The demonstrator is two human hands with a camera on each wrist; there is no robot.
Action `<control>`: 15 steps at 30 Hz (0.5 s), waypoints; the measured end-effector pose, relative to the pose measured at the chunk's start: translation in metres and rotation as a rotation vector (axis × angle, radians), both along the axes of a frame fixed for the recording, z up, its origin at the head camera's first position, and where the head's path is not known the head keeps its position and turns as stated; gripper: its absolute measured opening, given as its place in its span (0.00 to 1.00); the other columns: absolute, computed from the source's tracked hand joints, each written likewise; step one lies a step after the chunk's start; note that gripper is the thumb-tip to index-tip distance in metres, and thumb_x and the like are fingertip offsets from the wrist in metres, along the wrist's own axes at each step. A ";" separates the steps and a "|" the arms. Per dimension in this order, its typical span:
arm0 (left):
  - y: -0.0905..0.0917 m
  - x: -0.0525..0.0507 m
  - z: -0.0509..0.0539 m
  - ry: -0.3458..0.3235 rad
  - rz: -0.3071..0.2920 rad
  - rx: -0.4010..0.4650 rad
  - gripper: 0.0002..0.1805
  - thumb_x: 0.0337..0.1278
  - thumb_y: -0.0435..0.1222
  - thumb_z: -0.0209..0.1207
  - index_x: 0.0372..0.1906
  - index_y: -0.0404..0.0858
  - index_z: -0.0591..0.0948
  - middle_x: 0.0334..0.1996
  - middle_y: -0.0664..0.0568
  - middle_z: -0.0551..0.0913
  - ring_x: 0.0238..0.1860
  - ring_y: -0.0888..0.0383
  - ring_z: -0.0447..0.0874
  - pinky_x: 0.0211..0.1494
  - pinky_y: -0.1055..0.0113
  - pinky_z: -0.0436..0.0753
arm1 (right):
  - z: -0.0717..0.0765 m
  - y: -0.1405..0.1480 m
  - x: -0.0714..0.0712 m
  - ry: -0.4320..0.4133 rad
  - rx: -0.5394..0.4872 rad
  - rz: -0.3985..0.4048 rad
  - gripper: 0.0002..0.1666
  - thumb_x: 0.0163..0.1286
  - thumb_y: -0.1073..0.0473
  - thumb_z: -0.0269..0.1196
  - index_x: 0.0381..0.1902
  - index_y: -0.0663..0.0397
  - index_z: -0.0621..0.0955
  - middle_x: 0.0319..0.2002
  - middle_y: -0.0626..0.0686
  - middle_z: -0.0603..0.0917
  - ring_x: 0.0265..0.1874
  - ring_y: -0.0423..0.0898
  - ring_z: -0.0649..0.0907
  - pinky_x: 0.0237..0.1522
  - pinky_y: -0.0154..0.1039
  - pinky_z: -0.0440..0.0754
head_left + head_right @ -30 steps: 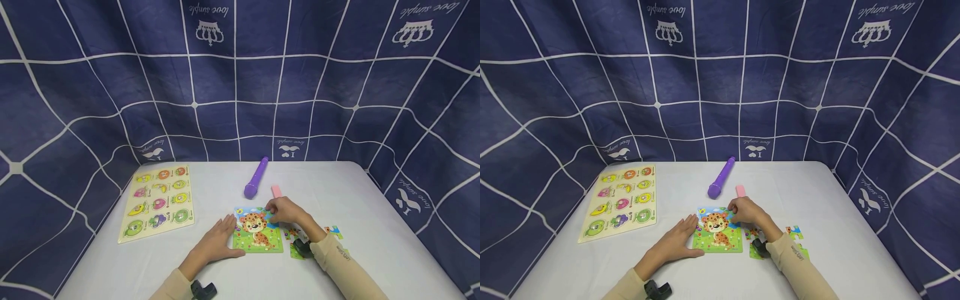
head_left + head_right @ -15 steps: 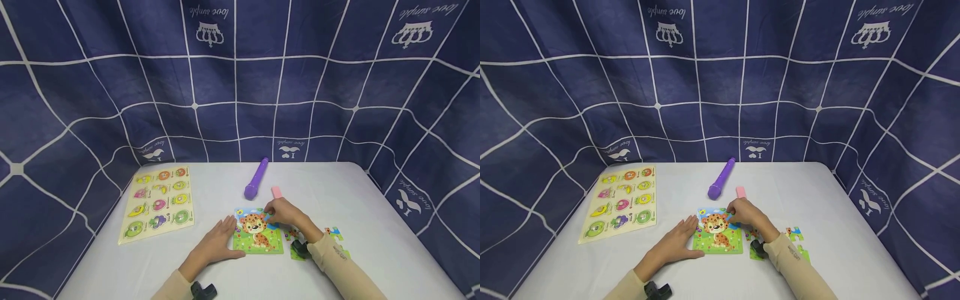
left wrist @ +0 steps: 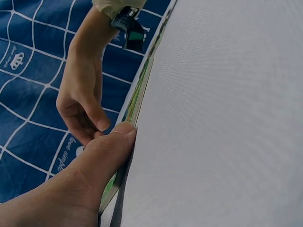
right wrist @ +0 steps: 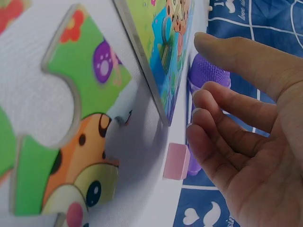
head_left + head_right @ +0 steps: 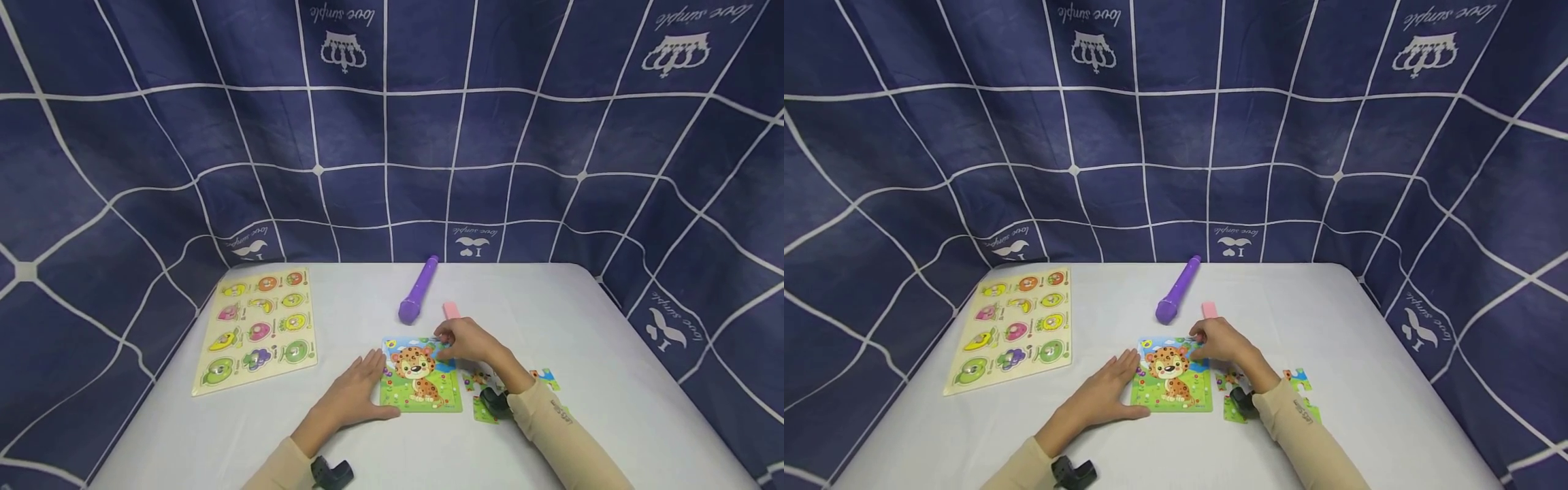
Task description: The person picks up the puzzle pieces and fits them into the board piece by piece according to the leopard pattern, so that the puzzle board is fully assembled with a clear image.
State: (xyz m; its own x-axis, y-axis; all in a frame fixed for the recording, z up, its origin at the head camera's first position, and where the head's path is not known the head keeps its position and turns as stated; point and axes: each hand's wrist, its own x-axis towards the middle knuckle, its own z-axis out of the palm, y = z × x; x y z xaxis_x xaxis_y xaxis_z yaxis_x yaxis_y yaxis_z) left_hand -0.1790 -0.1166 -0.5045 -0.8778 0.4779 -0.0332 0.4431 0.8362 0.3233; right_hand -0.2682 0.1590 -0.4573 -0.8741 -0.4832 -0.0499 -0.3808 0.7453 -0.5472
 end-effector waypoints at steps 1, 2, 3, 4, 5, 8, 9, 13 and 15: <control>0.000 0.000 0.000 -0.001 0.001 0.001 0.63 0.43 0.75 0.55 0.75 0.33 0.57 0.77 0.41 0.54 0.78 0.48 0.51 0.79 0.53 0.56 | 0.000 0.001 0.000 0.000 0.001 0.000 0.28 0.49 0.55 0.77 0.48 0.61 0.83 0.33 0.47 0.83 0.32 0.38 0.78 0.37 0.33 0.80; 0.000 0.000 0.000 -0.003 0.004 0.003 0.63 0.43 0.75 0.55 0.75 0.34 0.57 0.77 0.42 0.53 0.78 0.48 0.51 0.80 0.53 0.56 | 0.001 0.002 0.000 0.000 0.001 0.001 0.29 0.49 0.55 0.78 0.48 0.61 0.83 0.32 0.47 0.83 0.32 0.38 0.77 0.37 0.33 0.79; 0.000 -0.001 0.000 -0.005 0.006 0.010 0.63 0.43 0.75 0.55 0.75 0.34 0.57 0.77 0.42 0.53 0.78 0.49 0.50 0.80 0.53 0.55 | 0.002 0.002 0.000 -0.001 -0.004 0.003 0.29 0.49 0.55 0.78 0.48 0.61 0.83 0.32 0.47 0.83 0.31 0.39 0.77 0.36 0.33 0.79; 0.000 -0.001 0.000 -0.007 0.007 0.014 0.63 0.43 0.75 0.55 0.75 0.33 0.57 0.77 0.42 0.53 0.78 0.49 0.50 0.80 0.53 0.55 | 0.002 0.003 0.000 -0.002 -0.010 0.004 0.29 0.49 0.55 0.78 0.48 0.62 0.83 0.32 0.48 0.83 0.30 0.39 0.77 0.35 0.33 0.79; 0.000 -0.001 -0.001 -0.007 0.009 0.017 0.64 0.43 0.75 0.56 0.75 0.33 0.56 0.77 0.42 0.53 0.78 0.49 0.50 0.80 0.53 0.55 | 0.004 0.003 0.001 -0.003 -0.015 0.004 0.29 0.48 0.55 0.78 0.48 0.62 0.83 0.31 0.48 0.83 0.30 0.39 0.77 0.35 0.33 0.78; 0.000 -0.001 -0.002 -0.007 0.010 0.024 0.64 0.43 0.74 0.56 0.75 0.32 0.56 0.77 0.41 0.53 0.78 0.48 0.49 0.80 0.53 0.54 | 0.005 0.006 0.003 -0.008 -0.030 0.014 0.29 0.49 0.55 0.77 0.48 0.62 0.83 0.32 0.49 0.83 0.30 0.40 0.76 0.34 0.32 0.77; 0.000 -0.001 -0.002 -0.005 0.007 0.030 0.64 0.43 0.74 0.57 0.75 0.31 0.56 0.77 0.40 0.53 0.78 0.48 0.50 0.80 0.52 0.54 | 0.006 0.007 0.004 -0.009 -0.034 0.018 0.30 0.49 0.55 0.77 0.49 0.62 0.83 0.32 0.49 0.83 0.30 0.40 0.77 0.33 0.31 0.77; 0.000 0.000 -0.002 -0.015 0.015 0.031 0.64 0.43 0.74 0.56 0.75 0.32 0.56 0.77 0.41 0.52 0.79 0.49 0.49 0.80 0.53 0.53 | 0.005 0.017 0.011 -0.022 -0.052 0.032 0.29 0.50 0.55 0.76 0.50 0.60 0.83 0.35 0.50 0.84 0.32 0.41 0.77 0.34 0.30 0.78; 0.000 0.001 -0.002 -0.019 0.013 0.035 0.65 0.43 0.74 0.56 0.75 0.31 0.55 0.77 0.41 0.52 0.79 0.48 0.49 0.80 0.53 0.53 | 0.004 0.024 0.015 -0.030 -0.059 0.034 0.28 0.51 0.55 0.76 0.50 0.58 0.83 0.36 0.49 0.83 0.32 0.42 0.78 0.34 0.31 0.78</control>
State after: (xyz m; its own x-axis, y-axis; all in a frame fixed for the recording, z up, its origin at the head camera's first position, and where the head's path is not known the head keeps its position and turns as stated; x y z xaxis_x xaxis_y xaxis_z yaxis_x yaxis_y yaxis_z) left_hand -0.1784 -0.1163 -0.5066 -0.8835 0.4673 -0.0330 0.4255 0.8301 0.3604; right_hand -0.2536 0.1833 -0.4534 -0.8556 -0.5156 -0.0459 -0.3884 0.6981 -0.6015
